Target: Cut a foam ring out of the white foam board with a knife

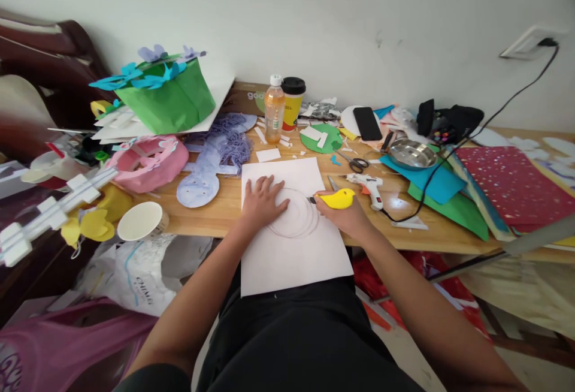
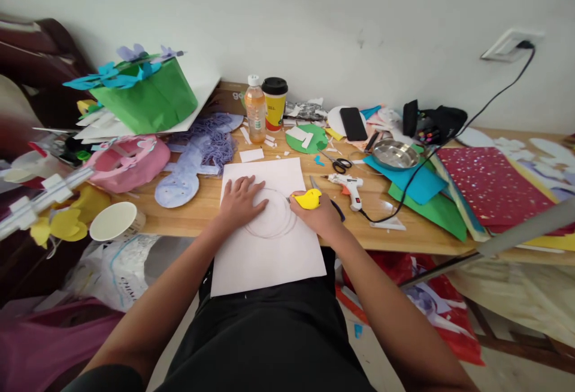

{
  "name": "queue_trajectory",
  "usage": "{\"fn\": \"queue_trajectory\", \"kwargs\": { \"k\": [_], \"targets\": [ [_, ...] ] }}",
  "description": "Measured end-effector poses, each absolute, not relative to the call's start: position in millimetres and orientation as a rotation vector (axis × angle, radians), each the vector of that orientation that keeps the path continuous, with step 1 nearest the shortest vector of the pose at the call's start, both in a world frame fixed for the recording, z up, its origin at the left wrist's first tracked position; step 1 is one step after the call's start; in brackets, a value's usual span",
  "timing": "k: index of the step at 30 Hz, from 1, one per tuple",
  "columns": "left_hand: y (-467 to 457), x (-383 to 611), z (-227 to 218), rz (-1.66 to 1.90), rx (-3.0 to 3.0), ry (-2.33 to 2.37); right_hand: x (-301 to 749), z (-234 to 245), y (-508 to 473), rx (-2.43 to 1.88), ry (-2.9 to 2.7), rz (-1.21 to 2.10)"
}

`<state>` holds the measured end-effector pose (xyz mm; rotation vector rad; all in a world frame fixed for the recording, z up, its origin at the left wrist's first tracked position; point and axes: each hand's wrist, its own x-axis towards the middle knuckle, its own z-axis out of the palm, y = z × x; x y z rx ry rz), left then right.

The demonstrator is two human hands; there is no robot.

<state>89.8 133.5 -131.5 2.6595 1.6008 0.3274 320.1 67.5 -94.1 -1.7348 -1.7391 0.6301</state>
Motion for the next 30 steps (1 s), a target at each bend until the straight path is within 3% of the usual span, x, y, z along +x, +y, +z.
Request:
{"fn": "queue_trajectory", "kwargs": {
  "k": [30],
  "targets": [
    [132.2, 90.9, -130.9, 0.335, 2.647, 1.601, 290.8, -97.9, 33.3, -1.846, -1.293, 0.613]
  ]
}}
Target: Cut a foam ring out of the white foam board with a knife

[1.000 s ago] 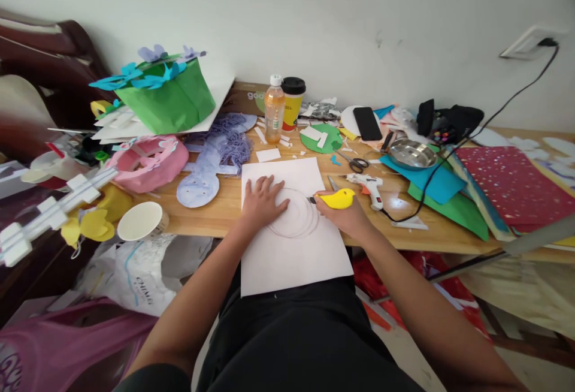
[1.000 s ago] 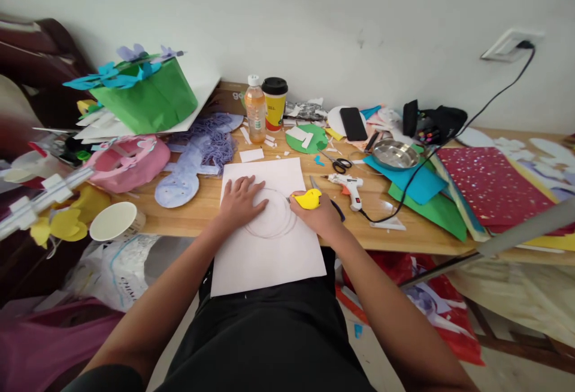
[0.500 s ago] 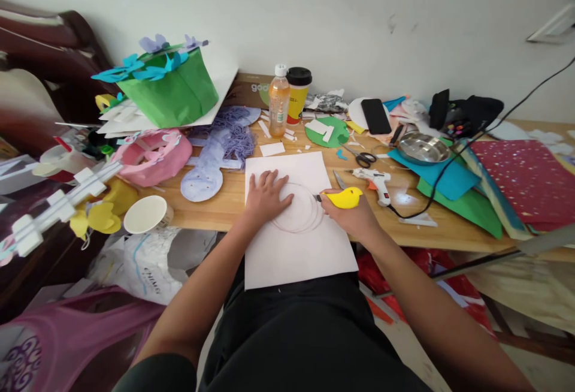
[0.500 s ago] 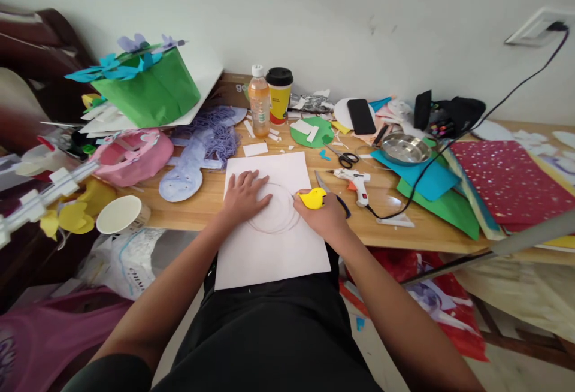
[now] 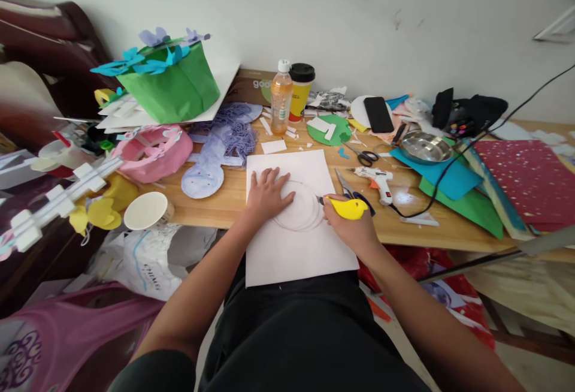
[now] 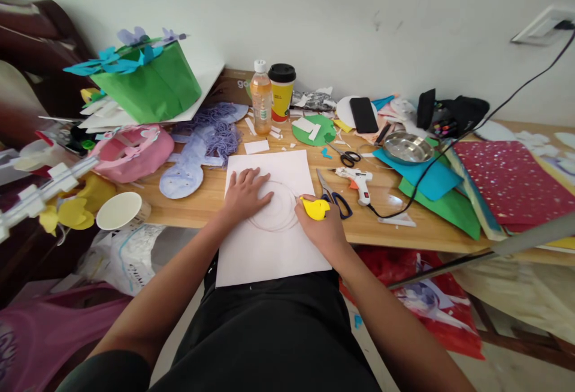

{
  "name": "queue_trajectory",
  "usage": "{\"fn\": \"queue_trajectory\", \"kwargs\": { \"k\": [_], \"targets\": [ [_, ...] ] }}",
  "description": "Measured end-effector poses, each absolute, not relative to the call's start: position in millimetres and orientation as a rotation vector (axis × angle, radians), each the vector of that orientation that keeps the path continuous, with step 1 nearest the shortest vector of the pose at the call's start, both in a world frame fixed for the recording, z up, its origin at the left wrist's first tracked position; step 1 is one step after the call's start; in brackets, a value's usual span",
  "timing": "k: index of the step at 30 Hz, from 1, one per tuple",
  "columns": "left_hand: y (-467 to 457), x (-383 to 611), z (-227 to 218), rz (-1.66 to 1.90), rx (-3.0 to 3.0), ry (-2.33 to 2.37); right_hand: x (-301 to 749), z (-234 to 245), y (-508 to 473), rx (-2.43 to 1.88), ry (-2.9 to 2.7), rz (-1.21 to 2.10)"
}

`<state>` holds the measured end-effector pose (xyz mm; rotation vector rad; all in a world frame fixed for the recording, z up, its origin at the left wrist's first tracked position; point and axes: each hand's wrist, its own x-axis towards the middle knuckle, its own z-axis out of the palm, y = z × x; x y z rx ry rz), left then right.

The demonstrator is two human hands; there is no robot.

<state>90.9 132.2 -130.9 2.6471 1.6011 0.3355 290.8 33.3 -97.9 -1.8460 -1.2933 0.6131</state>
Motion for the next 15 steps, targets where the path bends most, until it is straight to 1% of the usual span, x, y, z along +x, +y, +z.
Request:
{"fn": "queue_trajectory", "kwargs": {
  "k": [8, 15],
  "targets": [
    [132.5, 94.1, -129.8, 0.318, 2.607, 1.628, 296.1, -96.6, 39.4, -1.838, -1.340, 0.626],
    [133.3, 104.6, -130.0, 0.307, 2.490, 1.818, 318.3, -108.1, 78.2, -1.782, -1.536, 0.512]
  ]
}}
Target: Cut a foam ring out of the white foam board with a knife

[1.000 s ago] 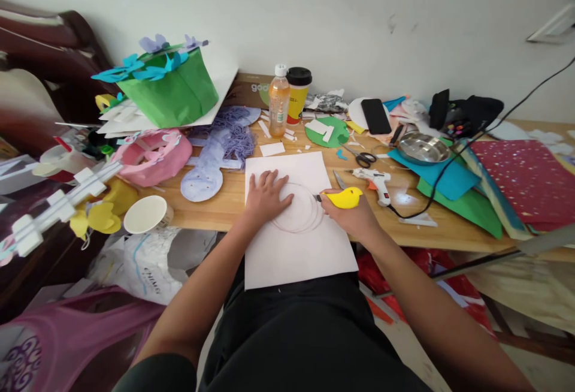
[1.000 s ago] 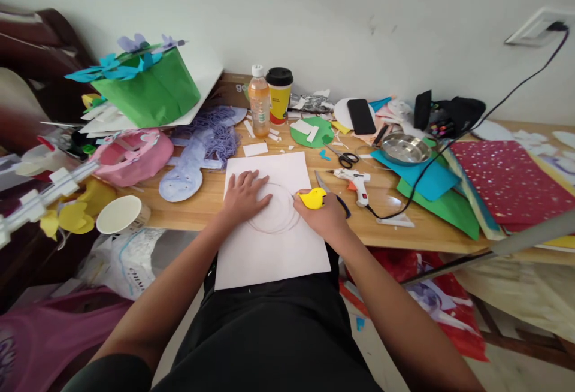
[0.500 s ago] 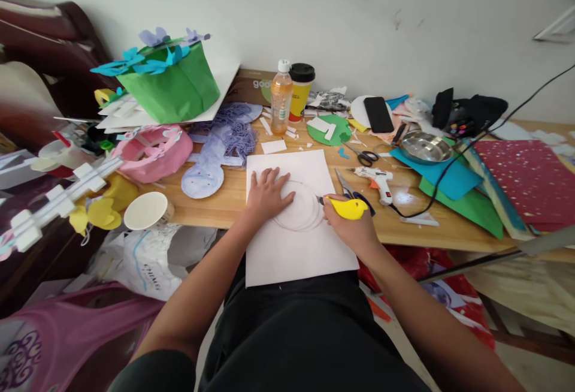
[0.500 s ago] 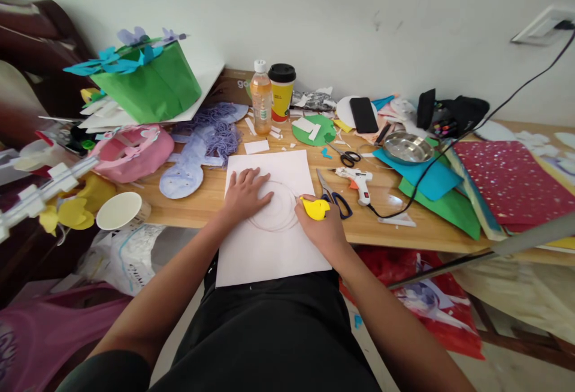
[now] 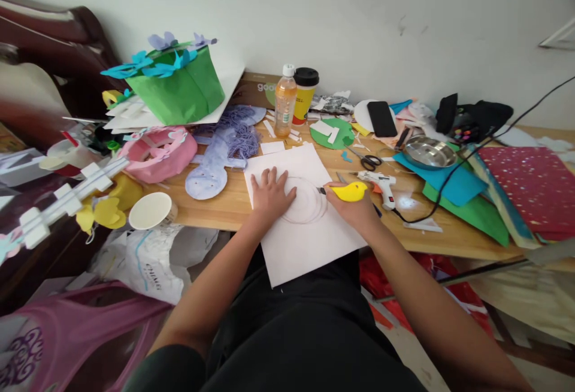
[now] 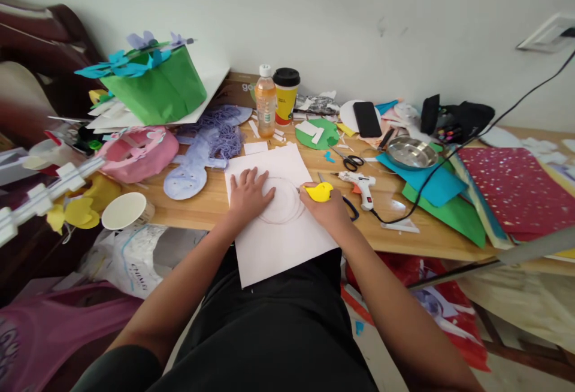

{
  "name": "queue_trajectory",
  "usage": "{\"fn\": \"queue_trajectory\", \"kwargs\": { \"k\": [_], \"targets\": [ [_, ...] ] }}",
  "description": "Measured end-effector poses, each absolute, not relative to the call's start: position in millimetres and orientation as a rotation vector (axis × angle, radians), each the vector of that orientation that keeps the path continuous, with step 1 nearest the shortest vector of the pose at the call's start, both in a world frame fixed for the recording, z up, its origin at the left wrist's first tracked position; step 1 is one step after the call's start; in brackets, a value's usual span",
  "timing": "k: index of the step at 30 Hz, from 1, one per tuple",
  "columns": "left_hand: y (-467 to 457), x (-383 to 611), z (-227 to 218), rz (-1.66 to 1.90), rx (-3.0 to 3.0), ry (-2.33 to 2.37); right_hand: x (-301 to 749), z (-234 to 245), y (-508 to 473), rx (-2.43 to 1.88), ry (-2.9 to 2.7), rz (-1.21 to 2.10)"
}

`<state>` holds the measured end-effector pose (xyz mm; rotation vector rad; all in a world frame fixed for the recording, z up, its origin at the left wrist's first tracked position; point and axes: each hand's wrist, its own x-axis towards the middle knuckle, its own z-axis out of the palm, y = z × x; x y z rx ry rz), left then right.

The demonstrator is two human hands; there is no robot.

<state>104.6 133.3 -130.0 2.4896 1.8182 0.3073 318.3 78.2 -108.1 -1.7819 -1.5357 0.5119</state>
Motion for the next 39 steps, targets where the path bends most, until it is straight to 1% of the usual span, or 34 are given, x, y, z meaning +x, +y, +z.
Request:
{"fn": "queue_trajectory", "kwargs": {
  "k": [3, 10, 25, 31, 36, 39],
  "targets": [
    [132.3, 105.6, -131.2, 0.312, 2.469, 1.863, 325.4, -111.1, 87.4, -1.764, -1.620, 0.500],
    [132.6, 106.3, -130.9, 0.304, 2.478, 1.871, 325.2, -107.2, 77.0, -1.766, -1.605, 0.505],
    [132.0, 107.7, -130.4, 0.330, 2.463, 1.872, 318.8, -103.4, 63.3, -1.813, -1.586, 0.364],
    [131.9, 106.7, -129.6, 0.313, 2.474, 1.862, 319.2, -101.6, 58.0, -1.816, -1.509, 0.439],
    [131.9, 106.0, -129.7, 0.322, 2.485, 1.839, 311.1, -97.6, 55.6, -1.817, -1.291, 0.475],
    [132.0, 106.1, -129.9, 0.320, 2.483, 1.842, 309.3, -96.6, 58.1, -1.806, -1.308, 0.525]
  ]
}}
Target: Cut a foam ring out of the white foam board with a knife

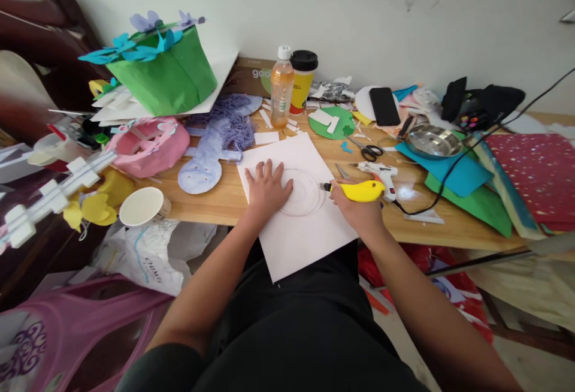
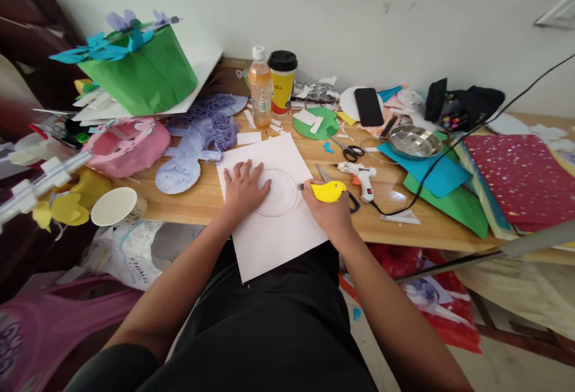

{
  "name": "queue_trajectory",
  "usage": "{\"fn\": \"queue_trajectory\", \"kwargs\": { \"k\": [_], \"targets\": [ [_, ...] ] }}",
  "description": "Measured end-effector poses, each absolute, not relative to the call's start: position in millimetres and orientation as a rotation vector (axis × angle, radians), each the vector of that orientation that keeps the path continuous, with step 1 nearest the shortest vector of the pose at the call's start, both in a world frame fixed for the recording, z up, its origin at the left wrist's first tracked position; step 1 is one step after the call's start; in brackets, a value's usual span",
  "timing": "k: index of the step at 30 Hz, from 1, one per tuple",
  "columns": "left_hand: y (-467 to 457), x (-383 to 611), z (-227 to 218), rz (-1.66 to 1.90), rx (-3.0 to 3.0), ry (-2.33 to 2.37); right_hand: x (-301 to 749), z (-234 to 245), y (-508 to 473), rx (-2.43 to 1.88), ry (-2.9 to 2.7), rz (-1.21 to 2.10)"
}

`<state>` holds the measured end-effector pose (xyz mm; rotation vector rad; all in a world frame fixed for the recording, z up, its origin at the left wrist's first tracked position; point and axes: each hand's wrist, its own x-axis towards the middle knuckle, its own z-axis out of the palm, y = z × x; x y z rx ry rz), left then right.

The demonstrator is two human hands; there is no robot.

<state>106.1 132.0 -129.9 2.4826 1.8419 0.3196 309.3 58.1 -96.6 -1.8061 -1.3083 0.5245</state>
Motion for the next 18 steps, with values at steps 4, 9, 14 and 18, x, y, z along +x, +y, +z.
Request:
{"fn": "queue_trajectory", "kwargs": {
  "k": [4, 9, 14, 18],
  "targets": [
    [131.7, 106.2, -129.2, 0.312, 2.471, 1.837, 311.2, -99.7, 58.8, -1.771, -1.422, 0.583],
    [131.8, 105.9, -129.2, 0.291, 2.489, 1.852, 313.1, -103.8, 53.5, -1.777, -1.341, 0.506],
    [132.5, 105.7, -128.6, 0.272, 2.490, 1.847, 315.2, -104.8, 54.5, -1.735, -1.350, 0.498],
    [132.0, 106.1, -127.4, 0.241, 2.485, 1.857, 317.0, -107.2, 55.2, -1.766, -1.362, 0.524]
  ]
}}
